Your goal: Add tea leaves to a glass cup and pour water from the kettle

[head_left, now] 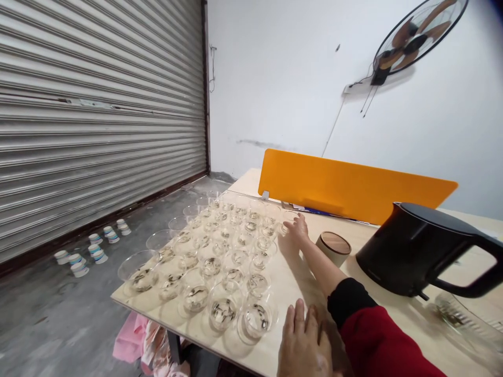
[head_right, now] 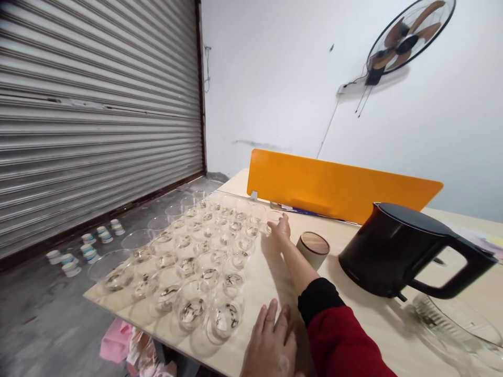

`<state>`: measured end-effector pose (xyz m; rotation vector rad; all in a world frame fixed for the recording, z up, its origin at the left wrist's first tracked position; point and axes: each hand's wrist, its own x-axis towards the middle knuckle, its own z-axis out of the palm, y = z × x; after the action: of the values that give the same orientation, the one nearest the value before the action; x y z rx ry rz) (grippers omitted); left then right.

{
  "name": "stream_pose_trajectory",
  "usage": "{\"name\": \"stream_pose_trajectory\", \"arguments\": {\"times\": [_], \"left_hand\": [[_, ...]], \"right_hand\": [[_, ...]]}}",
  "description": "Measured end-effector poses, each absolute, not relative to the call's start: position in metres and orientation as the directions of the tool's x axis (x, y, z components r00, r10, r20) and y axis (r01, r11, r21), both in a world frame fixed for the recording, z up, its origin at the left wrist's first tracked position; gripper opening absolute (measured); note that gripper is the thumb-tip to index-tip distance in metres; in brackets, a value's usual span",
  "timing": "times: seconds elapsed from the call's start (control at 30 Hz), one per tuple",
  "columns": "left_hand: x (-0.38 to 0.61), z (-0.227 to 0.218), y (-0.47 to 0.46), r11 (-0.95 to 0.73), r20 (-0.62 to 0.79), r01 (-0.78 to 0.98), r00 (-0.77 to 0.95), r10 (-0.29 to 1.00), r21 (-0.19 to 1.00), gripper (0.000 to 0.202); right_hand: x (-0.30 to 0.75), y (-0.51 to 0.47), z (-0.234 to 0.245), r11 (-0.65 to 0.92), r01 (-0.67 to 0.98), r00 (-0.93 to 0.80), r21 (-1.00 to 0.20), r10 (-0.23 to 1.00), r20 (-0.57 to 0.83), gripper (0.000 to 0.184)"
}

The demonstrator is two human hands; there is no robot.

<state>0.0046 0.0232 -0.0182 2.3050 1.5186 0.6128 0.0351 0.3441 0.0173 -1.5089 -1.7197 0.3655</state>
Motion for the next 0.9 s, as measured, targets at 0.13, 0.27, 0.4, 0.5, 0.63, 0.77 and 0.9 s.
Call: {"name": "stream_pose_trajectory", "arguments": {"times": [0.13,0.27,0.4,0.5,0.63,0.77,0.9], "left_hand": [[0.014,-0.034,0.028,-0.376,0.170,0.812,0.336,0.926,0.446,0.071],[0.019,-0.047,0.030,-0.384,0.204,0.822,0.326,0.923,0.421,0.068],[0.017,-0.048,0.028,-0.390,0.227,0.822,0.322,0.919,0.414,0.064],[0.014,-0.045,0.025,-0.390,0.233,0.819,0.318,0.919,0.421,0.065],[0.010,-0.037,0.021,-0.396,0.252,0.809,0.314,0.916,0.433,0.070],[0.004,-0.027,0.019,-0.406,0.227,0.801,0.338,0.914,0.441,0.069],[0.000,-0.016,0.018,-0.383,0.186,0.793,0.335,0.924,0.473,0.068]], "right_hand": [[0.030,0.348,0.017,0.207,0.579,0.050,-0.789,0.957,0.287,0.089],[0.030,0.350,0.018,0.210,0.509,0.028,-0.835,0.965,0.260,0.090],[0.034,0.351,0.018,0.214,0.479,0.008,-0.851,0.969,0.248,0.092],[0.034,0.351,0.018,0.224,0.473,-0.003,-0.852,0.968,0.252,0.094],[0.033,0.348,0.020,0.223,0.498,-0.003,-0.838,0.967,0.255,0.097],[0.032,0.339,0.026,0.215,0.557,0.005,-0.802,0.965,0.263,0.101],[0.030,0.321,0.032,0.225,0.652,-0.003,-0.724,0.956,0.294,0.106]]}}
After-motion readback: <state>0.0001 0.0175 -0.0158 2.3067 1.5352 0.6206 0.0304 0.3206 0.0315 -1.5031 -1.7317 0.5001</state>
